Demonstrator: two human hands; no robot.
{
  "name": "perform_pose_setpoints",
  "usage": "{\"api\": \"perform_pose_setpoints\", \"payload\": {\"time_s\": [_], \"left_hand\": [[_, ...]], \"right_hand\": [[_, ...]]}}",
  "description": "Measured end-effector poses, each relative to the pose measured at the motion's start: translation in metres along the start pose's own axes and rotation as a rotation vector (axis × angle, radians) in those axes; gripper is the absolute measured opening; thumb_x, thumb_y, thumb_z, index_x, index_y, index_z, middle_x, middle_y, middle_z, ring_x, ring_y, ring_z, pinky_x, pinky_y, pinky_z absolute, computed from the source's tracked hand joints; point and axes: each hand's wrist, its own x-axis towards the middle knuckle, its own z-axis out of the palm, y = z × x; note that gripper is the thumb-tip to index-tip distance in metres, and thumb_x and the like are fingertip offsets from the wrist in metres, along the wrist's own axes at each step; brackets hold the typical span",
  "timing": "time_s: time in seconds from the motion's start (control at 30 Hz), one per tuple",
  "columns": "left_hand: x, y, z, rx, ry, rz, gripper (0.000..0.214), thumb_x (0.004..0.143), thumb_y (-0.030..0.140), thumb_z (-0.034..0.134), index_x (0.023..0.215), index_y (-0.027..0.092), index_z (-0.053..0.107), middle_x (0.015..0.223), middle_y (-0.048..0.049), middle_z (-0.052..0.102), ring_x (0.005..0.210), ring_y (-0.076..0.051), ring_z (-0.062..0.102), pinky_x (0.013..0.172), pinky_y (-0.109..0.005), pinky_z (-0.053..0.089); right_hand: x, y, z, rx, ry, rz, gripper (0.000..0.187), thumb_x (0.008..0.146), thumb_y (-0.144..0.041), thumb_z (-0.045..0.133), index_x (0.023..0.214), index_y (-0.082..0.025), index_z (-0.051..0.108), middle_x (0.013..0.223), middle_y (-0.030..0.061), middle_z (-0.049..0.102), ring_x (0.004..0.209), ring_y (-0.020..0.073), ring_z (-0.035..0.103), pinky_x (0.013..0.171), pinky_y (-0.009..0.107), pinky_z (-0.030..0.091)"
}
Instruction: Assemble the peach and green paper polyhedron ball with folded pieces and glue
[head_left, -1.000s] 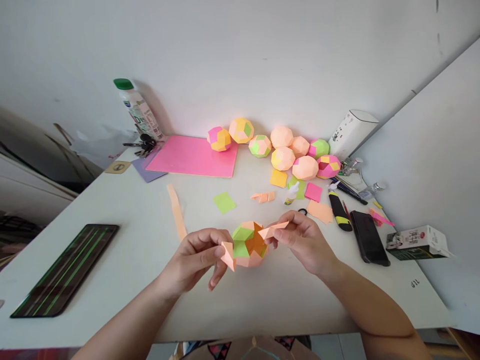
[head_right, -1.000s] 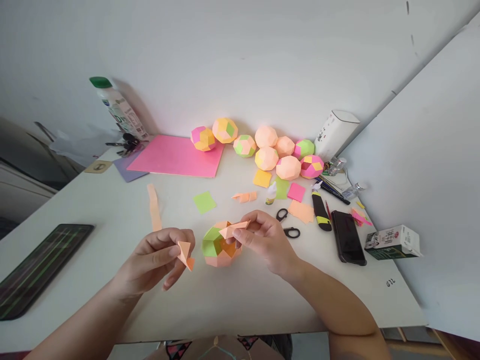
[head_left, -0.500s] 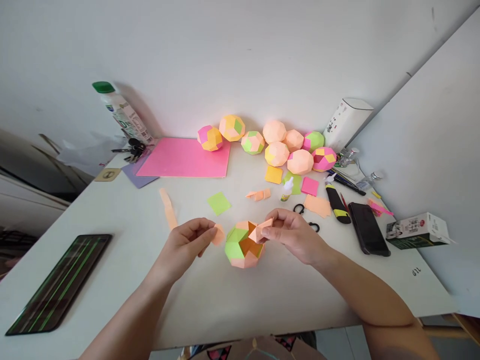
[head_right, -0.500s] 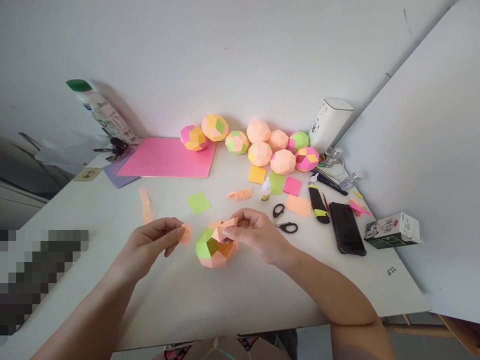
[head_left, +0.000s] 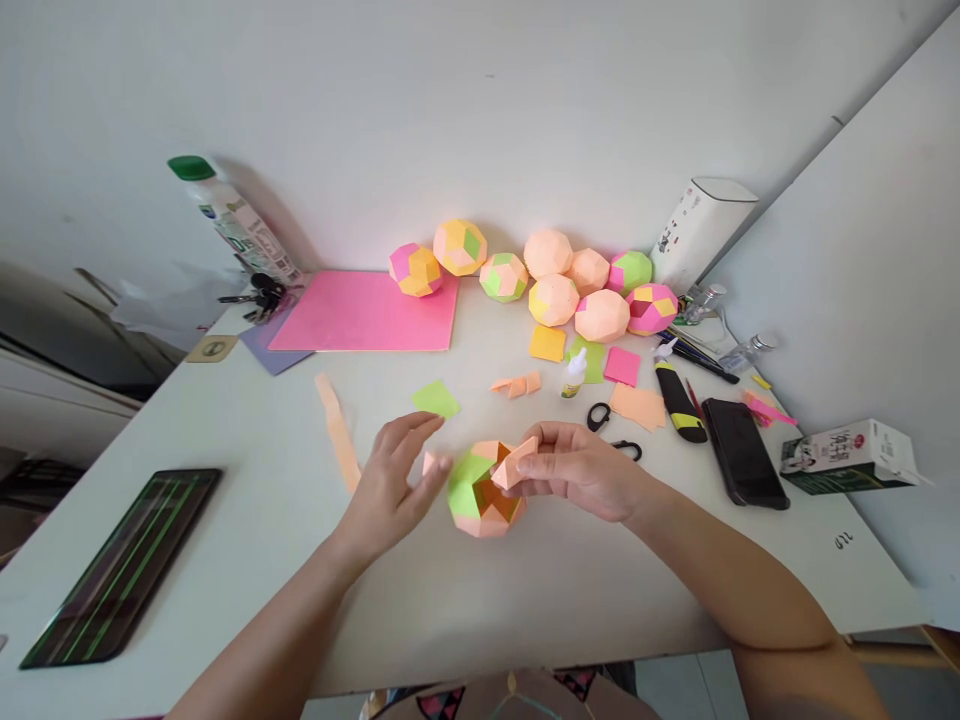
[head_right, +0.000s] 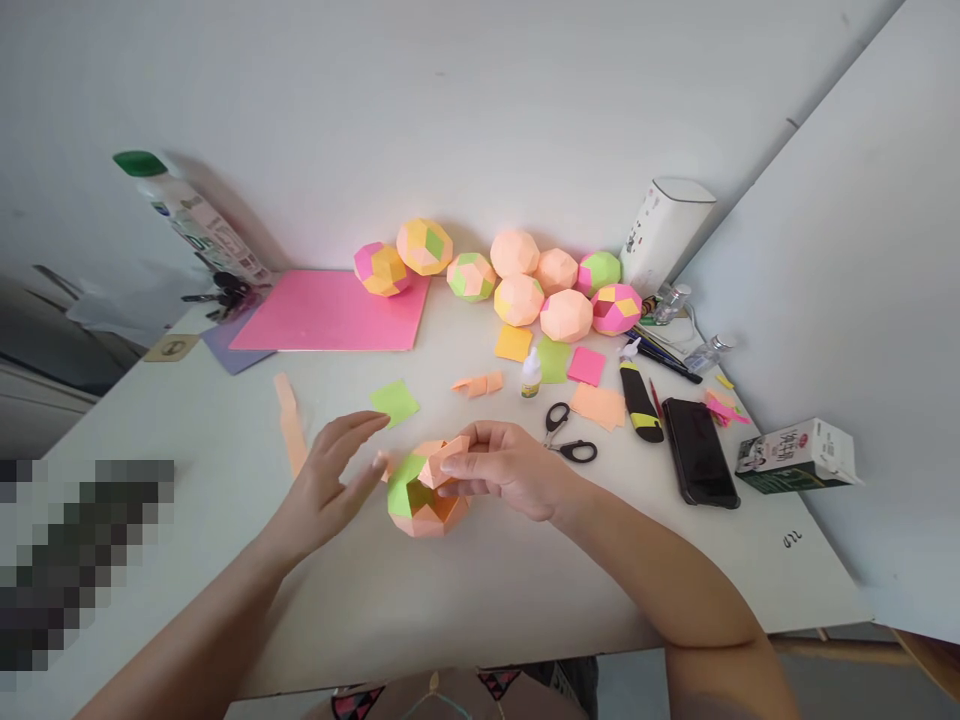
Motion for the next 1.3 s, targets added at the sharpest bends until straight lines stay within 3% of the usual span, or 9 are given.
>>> {"api": "perform_pose_setpoints", "payload": {"time_s": [0.07,0.17,0.37,0.6,0.83,1.07,1.3], "left_hand": [[-0.005,0.004,0.001,-0.094,-0.192,0.243,0.077,0.083,0.065,0.052,0.145,0.027,0.029,0.15,-0.0138,0.03,0.139,-0.035,0.029,0.106,-0.052,0.039],[-0.009,0.004,0.01,-0.13,-0.356,0.297,0.107,0.069,0.064,0.07,0.15,0.034,0.007,0.157,-0.0129,0.012,0.143,-0.038,0.018,0.11,-0.054,0.036],[-0.005,-0.004,0.025,-0.293,-0.378,0.211,0.097,0.071,0.044,0.078,0.146,0.035,0.017,0.15,-0.0127,0.024,0.139,-0.037,0.028,0.109,-0.054,0.035],[-0.006,0.009,0.02,-0.655,-0.543,0.046,0.098,0.064,0.043,0.081,0.143,0.025,0.025,0.139,-0.0129,0.043,0.125,-0.033,0.048,0.103,-0.048,0.041],[-0.01,0.016,0.017,-0.814,-0.639,-0.09,0.095,0.06,0.043,0.082,0.138,0.022,0.033,0.134,-0.0129,0.049,0.119,-0.034,0.052,0.093,-0.044,0.048],[-0.012,0.022,0.013,-0.988,-0.691,-0.086,0.083,0.065,0.033,0.081,0.133,0.022,0.036,0.123,-0.0104,0.057,0.11,-0.03,0.058,0.086,-0.04,0.051],[-0.013,0.024,0.011,-0.996,-0.681,-0.062,0.081,0.065,0.032,0.081,0.133,0.022,0.037,0.127,-0.0114,0.056,0.113,-0.031,0.057,0.089,-0.042,0.05]], "right_hand": [[0.0,0.001,0.001,0.035,-0.025,-0.004,0.02,0.071,-0.026,0.079,0.074,-0.014,0.062,0.081,0.0027,0.07,0.085,0.0165,0.068,0.087,0.038,0.052],[0.002,0.003,0.002,0.095,-0.063,-0.005,0.018,0.073,-0.024,0.078,0.077,-0.014,0.063,0.08,0.0019,0.07,0.084,0.0156,0.068,0.09,0.038,0.051],[0.002,0.005,-0.002,-0.011,-0.07,-0.109,0.015,0.077,-0.024,0.074,0.08,-0.016,0.062,0.082,0.0016,0.071,0.081,0.0135,0.068,0.084,0.034,0.053],[-0.005,0.005,0.0,-0.604,-0.085,-0.447,0.007,0.083,-0.022,0.067,0.083,-0.016,0.063,0.092,0.0082,0.071,0.087,0.0175,0.067,0.079,0.034,0.052],[-0.004,0.008,-0.001,-0.706,-0.142,-0.56,0.004,0.087,-0.016,0.062,0.089,-0.019,0.064,0.093,0.0083,0.072,0.086,0.0173,0.067,0.075,0.034,0.054],[-0.001,0.011,0.001,-0.822,-0.163,-0.736,0.017,0.084,-0.007,0.061,0.093,-0.02,0.066,0.094,0.0085,0.073,0.085,0.0172,0.066,0.071,0.032,0.055],[0.002,0.012,0.0,-0.823,-0.213,-0.76,0.014,0.083,-0.008,0.061,0.09,-0.021,0.064,0.092,0.0085,0.075,0.086,0.018,0.066,0.07,0.033,0.056]]}}
